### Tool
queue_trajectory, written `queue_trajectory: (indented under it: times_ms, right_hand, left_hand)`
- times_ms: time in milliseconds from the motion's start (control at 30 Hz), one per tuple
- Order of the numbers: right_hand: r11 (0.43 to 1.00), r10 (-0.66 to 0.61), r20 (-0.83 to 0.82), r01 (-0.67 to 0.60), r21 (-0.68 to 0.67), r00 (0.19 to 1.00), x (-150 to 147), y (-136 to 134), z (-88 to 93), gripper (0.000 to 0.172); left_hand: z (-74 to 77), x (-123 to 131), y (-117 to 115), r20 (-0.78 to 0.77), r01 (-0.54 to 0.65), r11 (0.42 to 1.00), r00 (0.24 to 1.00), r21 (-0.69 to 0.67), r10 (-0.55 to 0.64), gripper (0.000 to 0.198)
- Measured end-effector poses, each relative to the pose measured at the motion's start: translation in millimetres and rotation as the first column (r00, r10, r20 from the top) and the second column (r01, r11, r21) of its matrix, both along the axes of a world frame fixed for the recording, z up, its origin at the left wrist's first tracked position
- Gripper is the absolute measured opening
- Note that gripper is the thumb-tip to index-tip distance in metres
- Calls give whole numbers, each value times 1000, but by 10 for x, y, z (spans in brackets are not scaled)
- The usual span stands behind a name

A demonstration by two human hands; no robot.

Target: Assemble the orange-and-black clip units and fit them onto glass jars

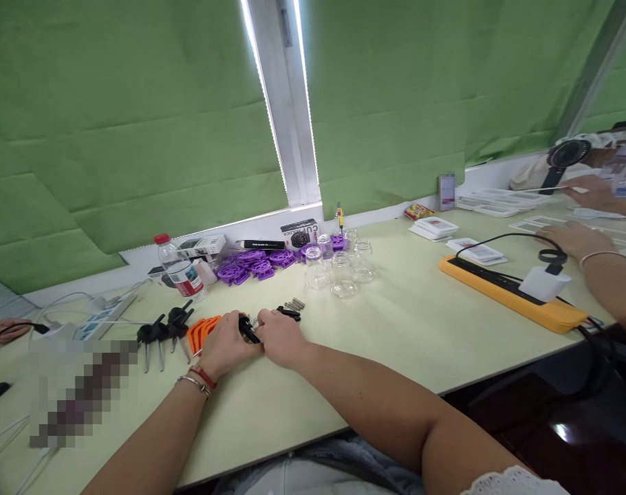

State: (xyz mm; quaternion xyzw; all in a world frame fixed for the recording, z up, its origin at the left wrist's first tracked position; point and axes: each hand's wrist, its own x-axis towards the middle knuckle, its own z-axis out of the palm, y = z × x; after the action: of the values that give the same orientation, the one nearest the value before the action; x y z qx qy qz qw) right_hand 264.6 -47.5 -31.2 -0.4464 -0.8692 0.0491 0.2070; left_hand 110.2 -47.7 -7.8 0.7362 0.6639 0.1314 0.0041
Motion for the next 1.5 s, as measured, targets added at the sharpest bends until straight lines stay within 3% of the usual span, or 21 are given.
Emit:
queue_trajectory:
  times_ms: [200, 367, 567, 667, 767, 867, 967, 1067, 1300, 1500]
  right_hand:
    - [999, -25, 22, 25, 26, 999, -1, -13, 38, 16]
    - [1000, 26, 7, -26, 1, 1000, -6, -14, 21, 19]
    - [976, -197, -261, 164, -144, 945, 35, 23, 145, 23]
    - [931, -228, -364, 94, -353, 903, 63, 60, 227, 25]
    - [836, -260, -458, -39, -547, 850, 65, 67, 262, 26]
    - [751, -323, -582, -173, -637, 746, 47, 49, 268, 20]
    - [702, -388, -657, -255, -665, 647, 22, 52, 255, 10]
    - [695, -430, -665, -246, -675, 610, -2, 85, 227, 7]
    - [699, -377, -625, -234, -676, 684, -42, 151, 175, 13]
    - [692, -406, -678, -279, -666, 612, -79, 157, 186, 6]
  left_hand:
    - [25, 9, -14, 8, 2, 1000, 1000, -1, -2, 60]
    - [21, 13, -11, 9, 3, 1000, 1000, 2, -3, 57]
    - [61, 23, -70, 7, 25, 993, 1000, 119, -26, 70]
    - [105, 26, -129, 3, 75, 971, 997, 227, -78, 73]
    - [132, 37, -184, 2, 113, 944, 993, 309, -120, 78]
    - [136, 51, -220, 5, 136, 933, 989, 333, -146, 82]
    - [125, 50, -228, 11, 139, 935, 988, 327, -151, 83]
    - [110, 32, -215, 6, 144, 937, 988, 317, -154, 85]
    - [97, -9, -182, 3, 113, 936, 993, 332, -121, 83]
    - [110, -23, -176, 24, 113, 934, 991, 338, -128, 84]
